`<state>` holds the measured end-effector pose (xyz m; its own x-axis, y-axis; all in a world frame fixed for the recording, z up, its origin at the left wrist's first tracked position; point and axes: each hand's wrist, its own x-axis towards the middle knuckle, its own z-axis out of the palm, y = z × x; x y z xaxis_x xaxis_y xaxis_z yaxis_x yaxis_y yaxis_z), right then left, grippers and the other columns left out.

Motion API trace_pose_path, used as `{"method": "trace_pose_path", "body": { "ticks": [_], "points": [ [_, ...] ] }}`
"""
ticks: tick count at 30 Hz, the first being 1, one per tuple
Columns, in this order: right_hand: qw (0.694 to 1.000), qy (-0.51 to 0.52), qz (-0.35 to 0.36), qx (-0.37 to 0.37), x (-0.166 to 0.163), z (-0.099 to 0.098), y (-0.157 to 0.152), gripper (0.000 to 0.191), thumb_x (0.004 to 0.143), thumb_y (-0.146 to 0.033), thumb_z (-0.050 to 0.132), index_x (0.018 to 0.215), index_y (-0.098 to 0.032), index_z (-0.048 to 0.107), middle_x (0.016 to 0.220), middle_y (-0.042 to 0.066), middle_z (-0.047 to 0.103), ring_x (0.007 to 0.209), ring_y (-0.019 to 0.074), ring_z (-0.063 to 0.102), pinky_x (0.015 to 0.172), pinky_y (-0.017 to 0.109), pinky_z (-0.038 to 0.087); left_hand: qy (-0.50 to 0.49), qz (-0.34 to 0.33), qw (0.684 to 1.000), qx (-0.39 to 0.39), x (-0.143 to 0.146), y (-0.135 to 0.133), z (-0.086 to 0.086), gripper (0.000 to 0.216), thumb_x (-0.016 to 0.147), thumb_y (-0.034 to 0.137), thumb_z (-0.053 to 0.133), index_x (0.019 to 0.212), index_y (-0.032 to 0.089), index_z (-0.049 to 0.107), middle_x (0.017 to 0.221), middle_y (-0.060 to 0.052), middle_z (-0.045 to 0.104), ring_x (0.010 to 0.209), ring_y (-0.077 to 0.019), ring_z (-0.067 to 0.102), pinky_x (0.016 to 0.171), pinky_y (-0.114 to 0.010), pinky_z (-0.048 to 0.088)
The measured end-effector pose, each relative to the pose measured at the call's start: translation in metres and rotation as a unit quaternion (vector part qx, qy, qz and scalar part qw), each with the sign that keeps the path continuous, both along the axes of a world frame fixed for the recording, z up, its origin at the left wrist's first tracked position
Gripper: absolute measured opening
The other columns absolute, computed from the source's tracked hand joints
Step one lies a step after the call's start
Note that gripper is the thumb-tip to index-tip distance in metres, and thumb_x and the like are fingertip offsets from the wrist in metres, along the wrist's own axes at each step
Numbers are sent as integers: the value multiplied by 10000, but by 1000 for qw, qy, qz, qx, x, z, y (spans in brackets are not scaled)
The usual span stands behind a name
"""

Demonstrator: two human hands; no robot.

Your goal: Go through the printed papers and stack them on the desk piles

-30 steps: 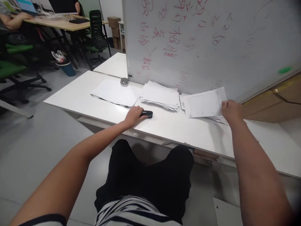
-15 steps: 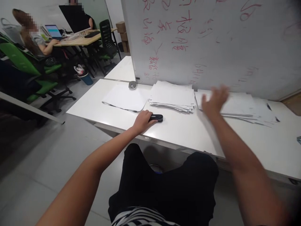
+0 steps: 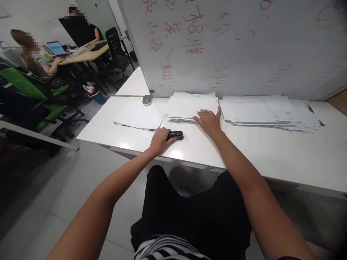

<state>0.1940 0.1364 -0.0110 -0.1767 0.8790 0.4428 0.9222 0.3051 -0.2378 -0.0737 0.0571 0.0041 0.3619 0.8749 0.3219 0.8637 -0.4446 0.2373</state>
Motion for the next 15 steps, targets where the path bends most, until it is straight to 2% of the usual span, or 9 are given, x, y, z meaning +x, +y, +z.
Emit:
{"method": "trace_pose_path", "body": {
  "ticks": [6, 10, 15],
  "points": [
    [999, 33, -6, 0, -2, 0, -1, 360, 978, -412, 377, 1118, -280, 682, 1280, 45, 650, 1212, 264, 556, 1159, 636, 11, -2, 3, 1000, -2, 0, -1, 0, 332, 880, 497, 575, 1008, 191, 573, 897, -73, 584, 852, -226, 534, 730, -350, 430],
    [994, 97, -43, -41, -7, 2, -2, 317, 960, -385, 407, 1066, -295, 692, 1295, 24, 641, 1237, 261, 543, 1130, 684, 25, 2, 7, 1000, -2, 1, -1, 1, 343, 881, 504, 569, 1017, 189, 571, 908, -73, 587, 856, -223, 535, 730, -347, 432],
    [985, 139, -74, -67, -15, 5, -5, 303, 943, -332, 402, 1032, -310, 691, 1295, 2, 640, 1258, 256, 526, 1099, 724, -20, 5, 7, 1000, -4, 1, -1, 1, 347, 882, 504, 565, 1022, 187, 569, 917, -75, 591, 859, -220, 535, 729, -347, 436]
  ]
}}
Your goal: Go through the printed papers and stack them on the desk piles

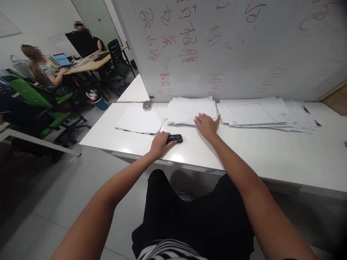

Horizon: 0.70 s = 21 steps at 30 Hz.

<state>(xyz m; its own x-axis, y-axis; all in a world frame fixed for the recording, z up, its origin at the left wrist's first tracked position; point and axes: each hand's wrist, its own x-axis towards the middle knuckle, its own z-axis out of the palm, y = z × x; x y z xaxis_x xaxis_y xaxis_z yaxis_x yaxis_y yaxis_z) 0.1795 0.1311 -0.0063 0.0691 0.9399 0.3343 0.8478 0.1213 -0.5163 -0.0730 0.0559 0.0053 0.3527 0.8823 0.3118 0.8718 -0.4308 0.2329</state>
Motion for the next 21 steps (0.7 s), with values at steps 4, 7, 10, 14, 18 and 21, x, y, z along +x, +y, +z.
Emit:
{"method": "trace_pose_path", "body": {
  "ticks": [4, 7, 10, 14, 18, 21],
  "points": [
    [1000, 0, 2, 8, -1, 1, 1, 339, 960, -324, 356, 980, -281, 692, 1256, 12, 663, 1233, 251, 548, 1110, 703, -20, 2, 2, 1000, 3, 0, -1, 0, 343, 882, 505, 565, 1021, 191, 570, 914, -74, 591, 855, -221, 538, 725, -348, 437],
    [999, -24, -14, 21, 1, 2, 2, 397, 986, -319, 287, 983, -239, 676, 1097, 47, 723, 1092, 232, 630, 1147, 636, 28, -1, 0, 1000, 8, 0, -1, 1, 342, 880, 502, 569, 1019, 190, 572, 910, -74, 593, 853, -220, 540, 729, -347, 437],
    [997, -49, -55, 33, 6, 5, 1, 456, 1003, -317, 219, 1108, -181, 642, 850, 68, 736, 864, 210, 679, 1160, 546, 138, -2, -3, 1000, 9, 0, 0, 2, 347, 882, 504, 566, 1019, 185, 573, 911, -77, 599, 852, -219, 540, 727, -345, 434],
    [994, -55, -60, 78, 14, 4, -1, 483, 990, -234, 210, 1378, -153, 487, 1056, 115, 718, 1010, 205, 652, 1151, 495, 205, 6, 2, 1000, 7, 0, 0, 1, 358, 886, 516, 554, 1018, 184, 574, 909, -73, 600, 839, -216, 538, 708, -339, 431],
    [993, -76, -12, 88, 20, -2, 5, 558, 903, -82, 258, 1381, -239, 500, 1513, 92, 413, 1265, 200, 519, 1134, 496, 256, 5, 4, 1000, 4, 0, -1, 1, 370, 884, 518, 557, 1035, 180, 573, 920, -74, 604, 845, -215, 538, 703, -334, 429],
    [994, -74, 30, 81, 22, -6, 10, 562, 833, -47, 306, 1244, -263, 622, 1546, 50, 363, 1340, 226, 443, 1122, 525, 281, 4, 6, 1000, 2, 1, -1, 1, 364, 883, 517, 558, 1036, 187, 573, 923, -75, 605, 847, -217, 540, 704, -336, 426]
  ]
}}
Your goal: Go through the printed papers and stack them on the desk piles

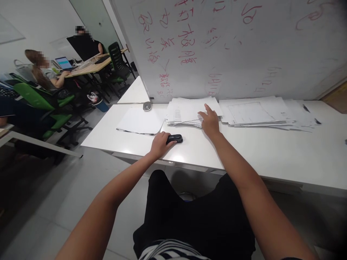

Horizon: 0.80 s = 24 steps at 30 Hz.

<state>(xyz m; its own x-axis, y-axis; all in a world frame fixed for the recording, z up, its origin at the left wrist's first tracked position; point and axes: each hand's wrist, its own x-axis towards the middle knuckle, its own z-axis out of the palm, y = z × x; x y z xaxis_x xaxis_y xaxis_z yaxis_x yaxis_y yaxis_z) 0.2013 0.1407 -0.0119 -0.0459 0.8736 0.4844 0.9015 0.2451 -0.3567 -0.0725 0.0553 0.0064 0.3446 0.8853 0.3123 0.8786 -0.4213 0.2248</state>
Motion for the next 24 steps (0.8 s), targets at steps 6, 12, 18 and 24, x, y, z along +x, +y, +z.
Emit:
{"method": "trace_pose_path", "body": {
  "ticks": [6, 12, 18, 24],
  "points": [
    [997, -13, 78, -24, 0, 1, -5, 393, 885, -173, 376, 1104, -259, 690, 1371, 27, 581, 1369, 234, 412, 1166, 564, 188, -2, -5, 1000, -3, 0, 0, 0, 363, 887, 517, 551, 1032, 185, 570, 919, -75, 604, 846, -215, 539, 702, -334, 423],
    [994, -21, 63, -88, -6, 4, -9, 443, 966, -428, 355, 1330, -275, 554, 1496, 37, 446, 1407, 272, 353, 1164, 614, 127, -3, -4, 1000, 4, 0, 0, 0, 349, 886, 509, 558, 1028, 190, 570, 921, -73, 607, 856, -217, 542, 720, -339, 426],
    [991, 11, 30, -127, -9, 9, -5, 479, 972, -496, 326, 1332, -274, 553, 1513, 36, 422, 1406, 265, 346, 1159, 591, 160, -3, -6, 1000, 5, 0, -1, 1, 352, 886, 511, 557, 1025, 188, 569, 920, -75, 605, 851, -219, 539, 709, -339, 425],
    [994, -21, 16, -110, -7, 12, 4, 464, 915, -535, 446, 1264, -280, 615, 1426, 48, 530, 1267, 320, 461, 1052, 560, 306, -6, -2, 1000, 8, 1, 0, 0, 325, 880, 502, 570, 1014, 206, 570, 905, -69, 596, 849, -224, 548, 719, -347, 426]
  ]
}}
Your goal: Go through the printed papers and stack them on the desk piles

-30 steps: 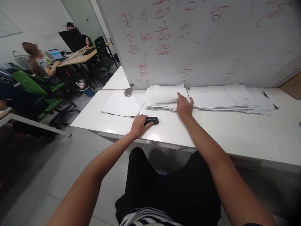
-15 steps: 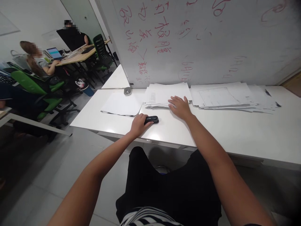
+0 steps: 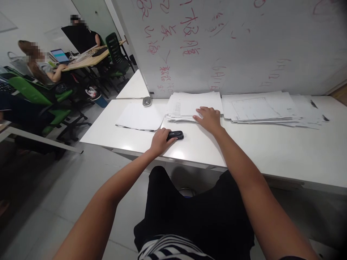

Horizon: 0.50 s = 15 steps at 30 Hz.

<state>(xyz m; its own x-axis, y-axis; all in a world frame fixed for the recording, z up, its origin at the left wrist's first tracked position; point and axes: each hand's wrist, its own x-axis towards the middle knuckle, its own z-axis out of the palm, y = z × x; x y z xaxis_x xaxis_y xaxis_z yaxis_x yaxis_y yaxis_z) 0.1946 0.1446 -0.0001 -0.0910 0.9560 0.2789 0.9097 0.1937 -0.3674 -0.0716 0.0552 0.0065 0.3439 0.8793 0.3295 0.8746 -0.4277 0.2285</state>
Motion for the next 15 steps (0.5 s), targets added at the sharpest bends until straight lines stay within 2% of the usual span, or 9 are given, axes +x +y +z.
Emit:
{"method": "trace_pose_path", "body": {
  "ticks": [3, 8, 15],
  "points": [
    [1000, -1, -8, 12, 0, -2, 1, 434, 910, -551, 448, 1200, -303, 656, 1371, 33, 582, 1211, 329, 487, 1026, 575, 306, 1, -3, 1000, -1, 0, 0, 1, 324, 883, 501, 566, 1012, 204, 571, 911, -71, 597, 852, -226, 551, 723, -349, 427],
    [999, -10, -25, 40, -5, -3, 0, 377, 952, -495, 394, 1113, -331, 694, 1270, 2, 656, 1172, 301, 512, 1091, 609, 191, 0, -4, 1000, 3, 0, 0, 1, 327, 883, 497, 569, 1017, 199, 571, 916, -73, 601, 853, -225, 547, 724, -348, 426],
    [996, -49, -23, 74, -8, -4, -2, 435, 995, -403, 308, 1089, -235, 698, 1168, 56, 698, 1088, 287, 540, 1141, 579, 121, 4, -1, 1000, 4, 0, 0, 0, 349, 885, 520, 554, 1011, 195, 578, 909, -73, 600, 848, -225, 545, 723, -348, 425]
  ]
}}
